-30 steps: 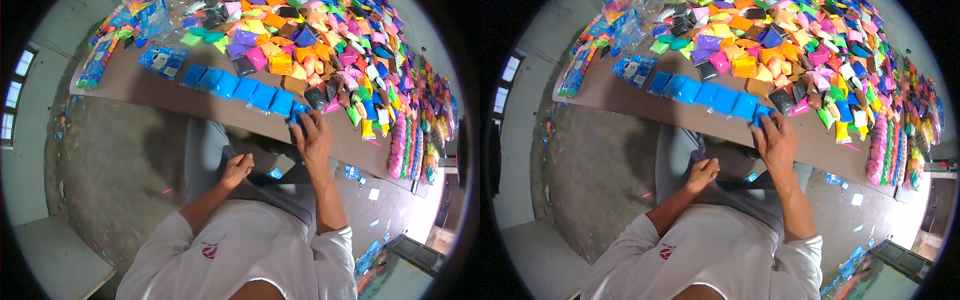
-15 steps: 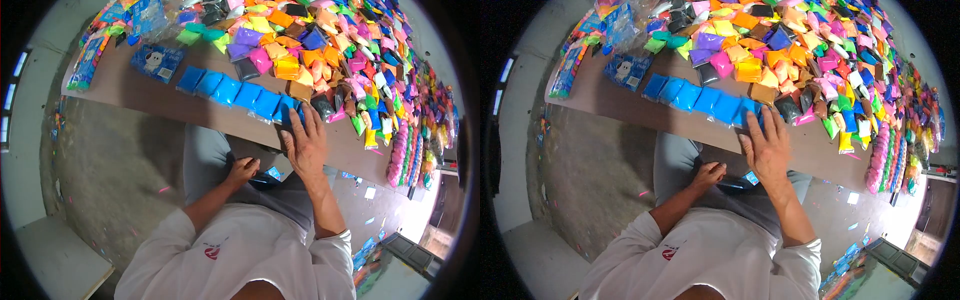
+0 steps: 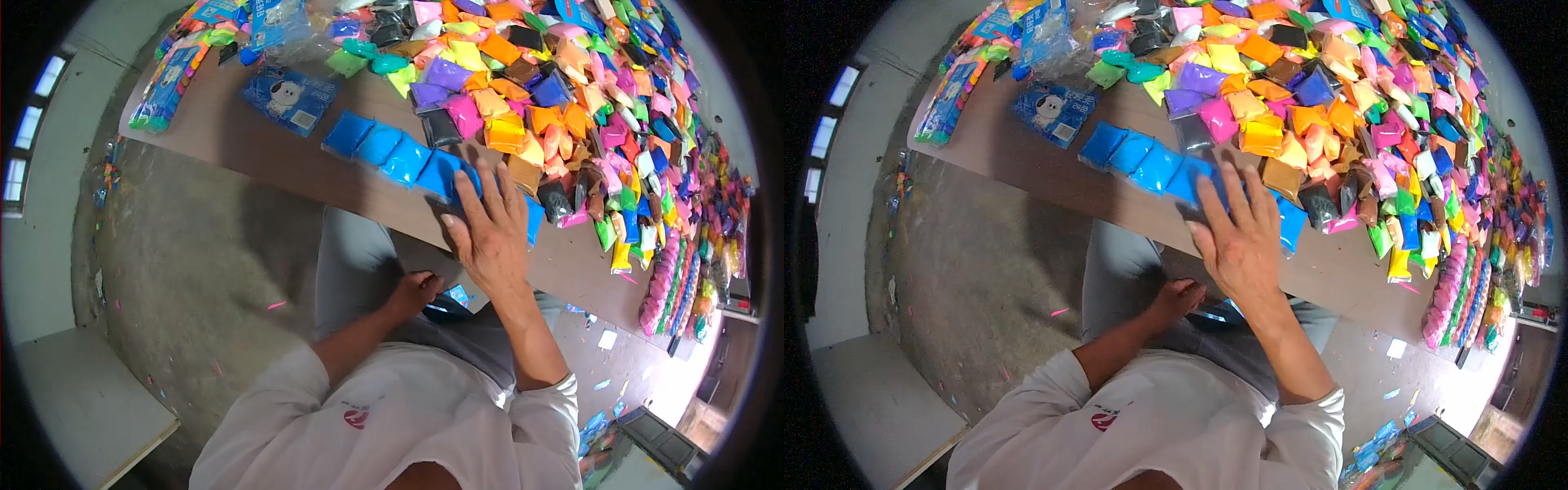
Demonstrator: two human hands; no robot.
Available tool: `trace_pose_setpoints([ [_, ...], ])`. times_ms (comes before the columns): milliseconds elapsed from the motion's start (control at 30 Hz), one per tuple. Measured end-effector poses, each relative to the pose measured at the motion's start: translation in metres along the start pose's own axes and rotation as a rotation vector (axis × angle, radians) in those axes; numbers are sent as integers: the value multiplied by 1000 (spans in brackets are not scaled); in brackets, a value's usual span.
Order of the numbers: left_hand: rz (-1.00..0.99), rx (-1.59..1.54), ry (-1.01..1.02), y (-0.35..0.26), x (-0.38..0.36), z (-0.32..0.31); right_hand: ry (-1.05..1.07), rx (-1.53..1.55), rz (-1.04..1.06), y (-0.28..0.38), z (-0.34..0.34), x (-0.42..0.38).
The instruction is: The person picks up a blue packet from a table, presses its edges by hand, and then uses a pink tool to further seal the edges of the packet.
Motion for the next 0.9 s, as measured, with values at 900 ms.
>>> trace_pose_setpoints([
  [900,86,-149,69,10,7,4,-21,149,179,24,-52,52],
])
Point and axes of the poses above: each hand's wrist, its own x-axis towards the middle knuckle, its own z-axis out of the back of the hand, y = z × x, the point moved 1 cm from there along x, towards the middle knuckle, and after that the axes turned 8 degrees about z, right-handed, at the moved point
